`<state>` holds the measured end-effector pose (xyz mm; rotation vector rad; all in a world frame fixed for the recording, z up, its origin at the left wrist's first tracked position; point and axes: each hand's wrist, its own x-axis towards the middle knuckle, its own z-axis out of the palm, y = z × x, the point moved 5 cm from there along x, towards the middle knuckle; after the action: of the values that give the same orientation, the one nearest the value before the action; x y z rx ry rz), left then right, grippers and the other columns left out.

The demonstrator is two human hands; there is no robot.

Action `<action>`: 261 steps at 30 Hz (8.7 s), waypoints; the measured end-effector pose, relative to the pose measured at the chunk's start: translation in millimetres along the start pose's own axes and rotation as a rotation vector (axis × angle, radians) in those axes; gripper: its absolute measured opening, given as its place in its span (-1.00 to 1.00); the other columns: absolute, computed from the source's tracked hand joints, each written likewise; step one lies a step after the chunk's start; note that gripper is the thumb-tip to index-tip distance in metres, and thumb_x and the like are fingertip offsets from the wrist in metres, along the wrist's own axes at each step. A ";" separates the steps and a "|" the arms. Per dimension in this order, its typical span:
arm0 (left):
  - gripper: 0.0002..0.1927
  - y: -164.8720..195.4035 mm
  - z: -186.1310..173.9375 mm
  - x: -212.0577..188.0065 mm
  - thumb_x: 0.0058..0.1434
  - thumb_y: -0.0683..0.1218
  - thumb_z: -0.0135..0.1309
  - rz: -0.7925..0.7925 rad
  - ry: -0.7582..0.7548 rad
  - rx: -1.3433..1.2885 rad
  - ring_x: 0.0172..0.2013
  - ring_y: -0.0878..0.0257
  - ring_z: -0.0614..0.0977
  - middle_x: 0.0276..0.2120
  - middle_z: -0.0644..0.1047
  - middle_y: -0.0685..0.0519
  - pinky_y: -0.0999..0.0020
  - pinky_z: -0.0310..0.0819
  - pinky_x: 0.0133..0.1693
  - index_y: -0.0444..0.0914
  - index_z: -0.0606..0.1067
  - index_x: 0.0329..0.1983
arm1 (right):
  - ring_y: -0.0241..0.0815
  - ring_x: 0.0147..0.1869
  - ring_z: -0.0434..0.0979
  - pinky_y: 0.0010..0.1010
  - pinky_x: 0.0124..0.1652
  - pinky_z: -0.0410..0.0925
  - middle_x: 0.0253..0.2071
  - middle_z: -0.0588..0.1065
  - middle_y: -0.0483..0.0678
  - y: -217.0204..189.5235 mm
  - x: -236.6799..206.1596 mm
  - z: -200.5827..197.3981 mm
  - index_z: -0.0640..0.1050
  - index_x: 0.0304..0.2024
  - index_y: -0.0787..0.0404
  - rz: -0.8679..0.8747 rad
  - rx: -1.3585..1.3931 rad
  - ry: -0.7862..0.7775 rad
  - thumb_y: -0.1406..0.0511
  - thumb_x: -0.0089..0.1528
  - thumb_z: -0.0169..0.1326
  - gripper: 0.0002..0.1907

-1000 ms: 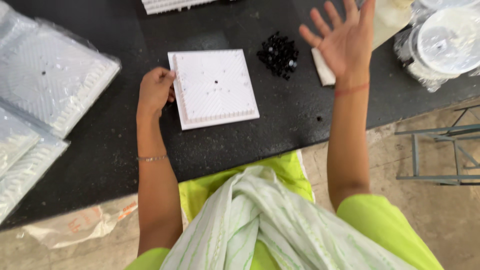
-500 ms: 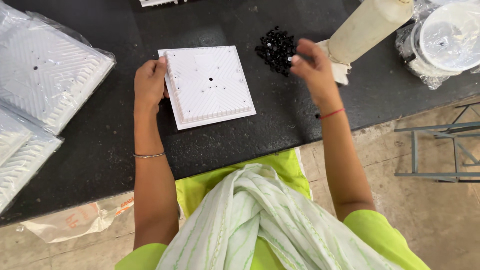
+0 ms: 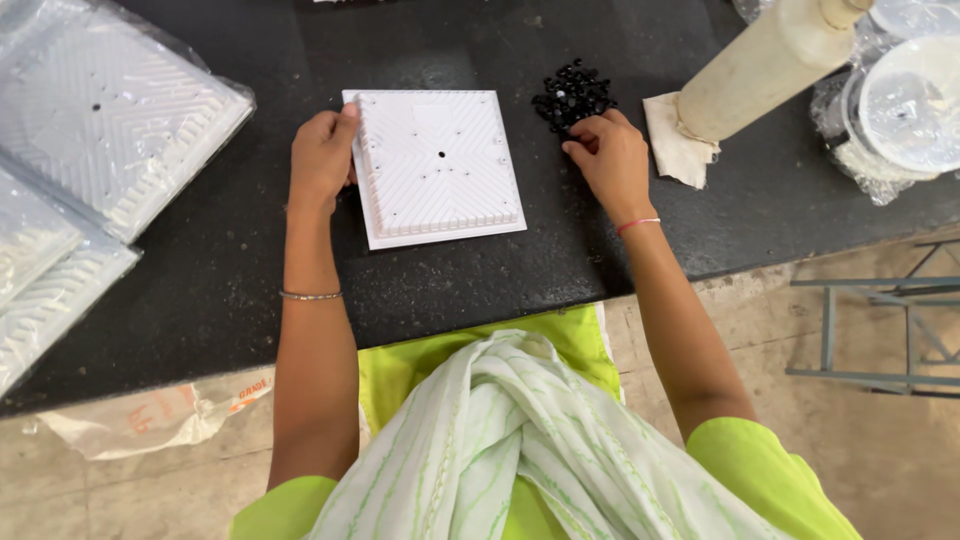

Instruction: The person unwraps a plastic film from a white square decorative panel, inserts small black pins into the holes on its face, wipes the panel surface with a cloth, and stacks the finished panel with others on the work table.

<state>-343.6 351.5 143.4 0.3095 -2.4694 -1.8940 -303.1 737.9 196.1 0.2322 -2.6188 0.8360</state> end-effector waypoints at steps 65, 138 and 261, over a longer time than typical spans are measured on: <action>-0.39 3.1 -6.6 22.4 0.34 0.35 -0.03 0.048 0.061 0.185 -0.67 0.22 0.58 -0.62 0.54 0.00 0.30 0.45 -0.53 -0.28 0.49 -0.45 | -0.05 0.12 0.54 -0.28 -0.01 0.45 0.14 0.57 -0.11 -159.9 17.6 58.3 0.71 -0.03 0.09 -0.483 -0.071 -0.228 0.42 0.23 0.21 -0.73; -0.48 44.5 -57.7 4.4 0.40 0.29 -0.06 0.336 0.257 -0.627 -0.27 0.39 0.59 -0.05 0.58 0.08 0.48 0.45 -0.22 -0.20 0.50 0.09 | 0.11 -0.14 0.55 -0.18 -0.16 0.40 -0.16 0.55 0.07 -212.6 147.3 20.3 0.62 -0.01 0.28 -0.742 0.035 0.187 0.48 0.34 0.21 -0.83; -0.78 15.5 68.6 -235.5 0.29 -0.05 0.11 -0.376 -0.018 -0.077 -0.66 0.36 0.58 -0.55 0.63 0.01 0.48 0.27 -0.68 -0.34 0.56 -0.25 | -0.28 -0.31 0.61 -0.50 -0.31 0.49 -0.31 0.58 -0.03 28.4 26.7 63.5 0.48 -0.09 0.30 0.248 1.065 -0.694 0.48 0.23 0.12 -0.80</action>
<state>-123.9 459.7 165.5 0.8085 -2.4803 -2.1194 -354.5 722.6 144.3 0.5491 -2.4593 2.5637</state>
